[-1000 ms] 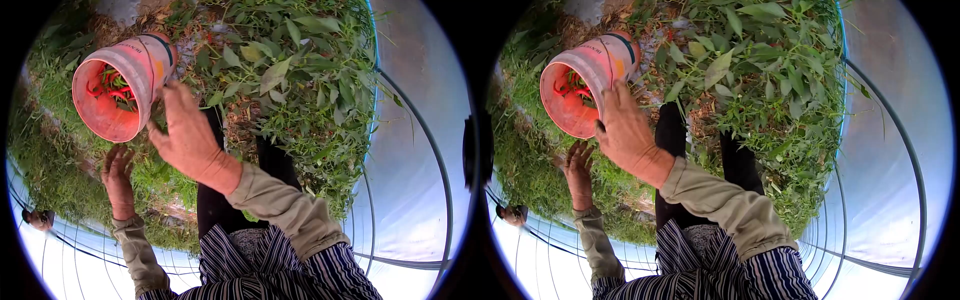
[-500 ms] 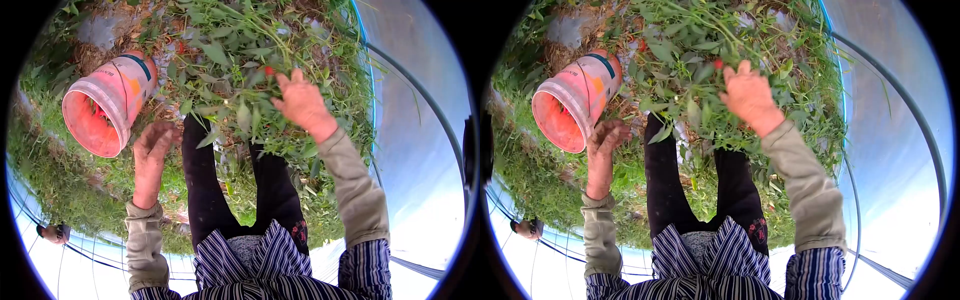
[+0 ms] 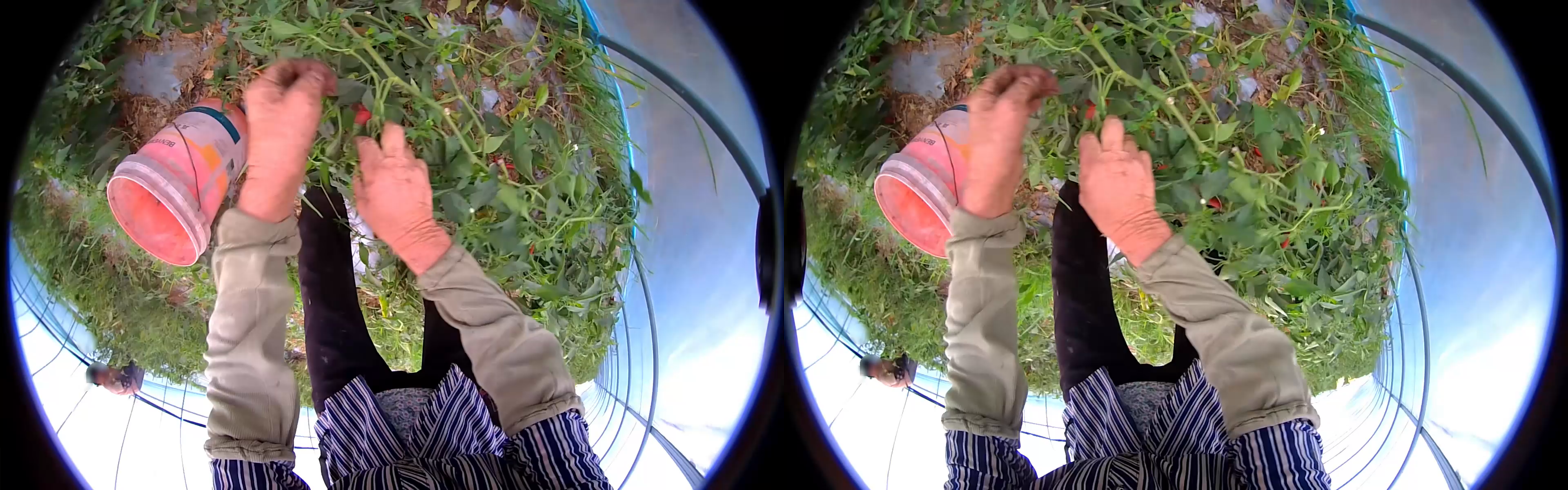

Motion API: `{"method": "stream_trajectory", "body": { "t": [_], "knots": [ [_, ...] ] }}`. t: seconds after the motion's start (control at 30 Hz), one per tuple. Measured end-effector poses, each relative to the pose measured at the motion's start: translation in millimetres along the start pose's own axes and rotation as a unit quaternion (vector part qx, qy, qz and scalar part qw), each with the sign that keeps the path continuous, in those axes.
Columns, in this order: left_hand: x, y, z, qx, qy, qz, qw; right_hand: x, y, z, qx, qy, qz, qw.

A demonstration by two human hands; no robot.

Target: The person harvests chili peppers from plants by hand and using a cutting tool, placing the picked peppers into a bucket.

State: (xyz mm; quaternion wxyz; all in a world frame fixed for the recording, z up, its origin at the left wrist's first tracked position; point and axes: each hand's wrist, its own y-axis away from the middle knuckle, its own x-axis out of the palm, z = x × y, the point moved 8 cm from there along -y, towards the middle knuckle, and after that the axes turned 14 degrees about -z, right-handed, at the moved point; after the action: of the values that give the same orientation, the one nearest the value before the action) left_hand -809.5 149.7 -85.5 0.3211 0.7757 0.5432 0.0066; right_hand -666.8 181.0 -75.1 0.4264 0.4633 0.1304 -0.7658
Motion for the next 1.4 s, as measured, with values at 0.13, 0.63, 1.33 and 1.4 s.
{"method": "stream_trajectory", "body": {
  "t": [0.13, 0.63, 1.33, 1.4],
  "knots": [
    [33, 0, 59, 0.024, -0.084, 0.116, 0.989, -18, -6, -21, 0.024, -0.130, -0.010, 0.991],
    [21, 49, 17, 0.251, -0.300, 0.221, 0.893, -29, -11, -45, 0.112, -0.346, 0.000, 0.932],
    [-75, 116, 15, -0.258, 0.065, 0.151, 0.952, -5, -3, 31, -0.068, -0.022, 0.095, 0.993],
    [-87, 125, 13, -0.284, 0.198, 0.173, 0.922, -7, -12, 19, -0.076, 0.010, 0.059, 0.995]
  ]
}}
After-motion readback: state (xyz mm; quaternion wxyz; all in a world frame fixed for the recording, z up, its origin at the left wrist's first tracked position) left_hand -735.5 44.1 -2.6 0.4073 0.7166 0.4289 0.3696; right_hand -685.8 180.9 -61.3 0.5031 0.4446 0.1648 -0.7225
